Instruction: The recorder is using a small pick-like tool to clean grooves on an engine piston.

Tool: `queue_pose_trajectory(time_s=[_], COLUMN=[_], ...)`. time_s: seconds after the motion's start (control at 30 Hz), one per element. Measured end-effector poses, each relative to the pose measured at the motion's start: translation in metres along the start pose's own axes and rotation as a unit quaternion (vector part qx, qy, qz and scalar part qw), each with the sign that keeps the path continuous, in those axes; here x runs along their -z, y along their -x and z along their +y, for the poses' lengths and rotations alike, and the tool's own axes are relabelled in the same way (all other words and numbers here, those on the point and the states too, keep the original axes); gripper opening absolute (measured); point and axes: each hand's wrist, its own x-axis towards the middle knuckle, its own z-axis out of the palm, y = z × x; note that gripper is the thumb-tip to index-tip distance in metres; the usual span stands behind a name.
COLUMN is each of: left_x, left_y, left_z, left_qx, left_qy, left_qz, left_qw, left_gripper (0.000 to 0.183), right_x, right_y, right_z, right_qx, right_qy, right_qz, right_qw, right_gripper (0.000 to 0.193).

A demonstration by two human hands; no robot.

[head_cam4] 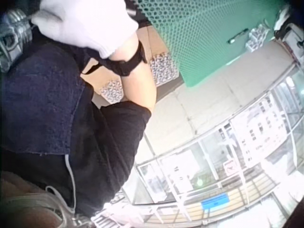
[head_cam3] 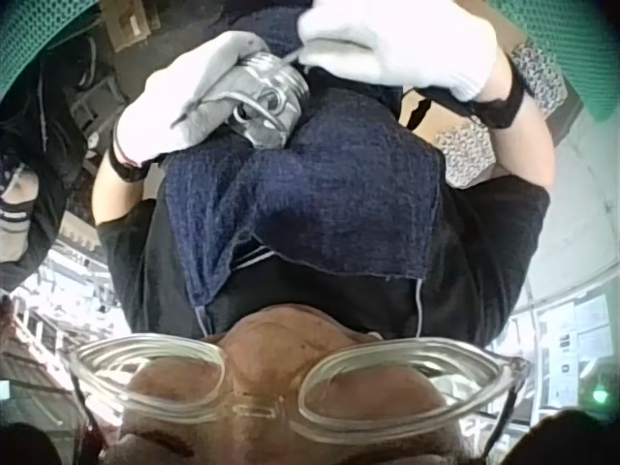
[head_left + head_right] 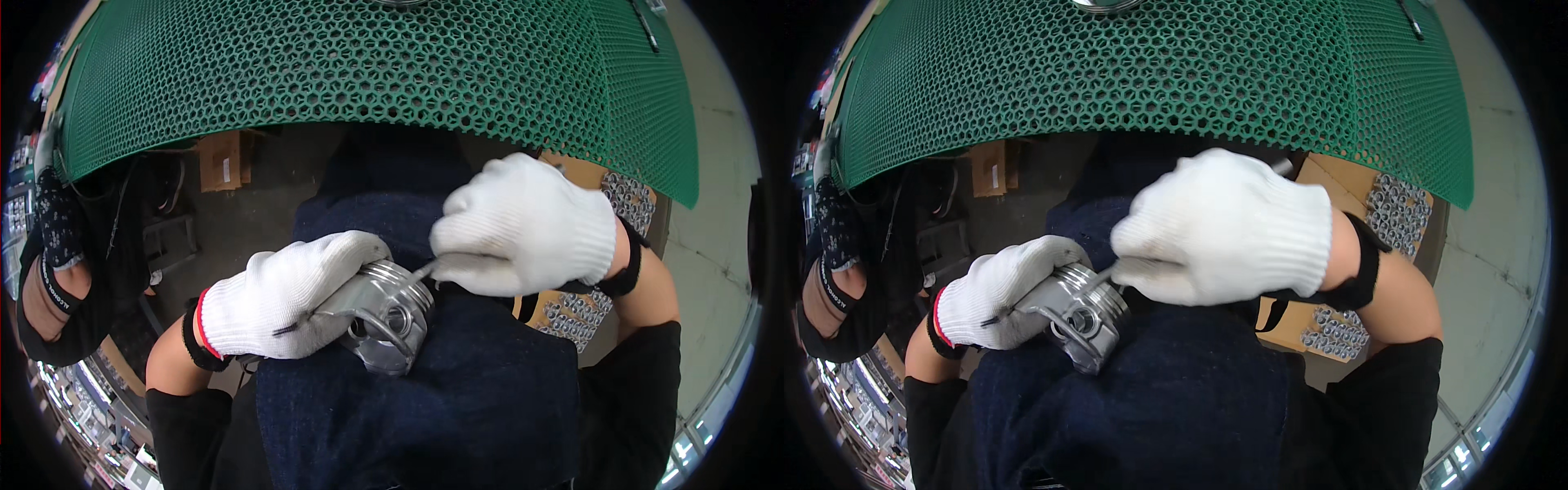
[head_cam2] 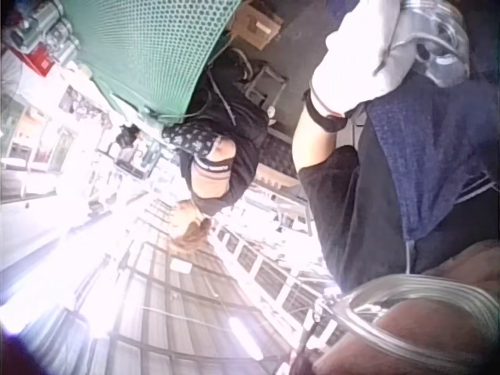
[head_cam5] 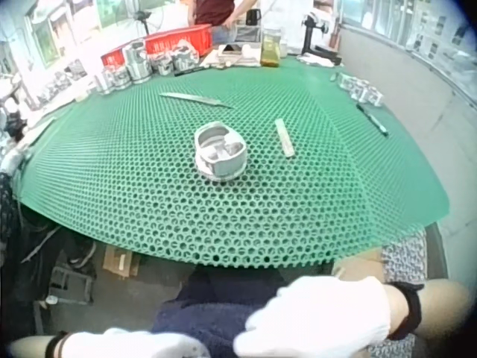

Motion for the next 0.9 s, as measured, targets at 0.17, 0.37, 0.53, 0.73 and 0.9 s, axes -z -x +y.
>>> queue_pose_trajectory(time_s=[0.17, 0.37, 0.53, 0.73, 0.9], left_x=[0.000, 0.008, 0.027, 0.170, 0.227], left_y=[0.002, -0.003, 0.000, 0.029, 0.077], left_z=[-0.002, -0.006, -0.017, -0.077, -0.121], left_qx=[0.001, 0.049, -0.019, 0.086, 0.146], left_qy=[0.002, 0.016, -0.024, 0.023, -0.468], left_qz=[0.003, -0.048, 0.081, 0.503, 0.563], left_qw=[1.000, 0.998, 0.996, 0.860, 0.665], left_gripper=[0.048, 0.045, 0.046, 0.035, 0.041], right_x=[-0.010, -0.039, -0.043, 0.022, 0.066], right_y=[0.025, 0.036, 0.035, 0.018, -0.037], right_z=[-0.005, -0.006, 0.001, 0.014, 0.036], right_qx=[-0.006, -0.017, -0.042, -0.121, -0.174], right_qy=[-0.004, -0.083, -0.160, 0.004, 0.088], right_qz=[-0.008, 0.027, 0.063, 0.250, 0.275], right_qw=[1.000, 0.996, 0.984, 0.961, 0.941], right_gripper=[0.029, 0.026, 0.016, 0.018, 0.041])
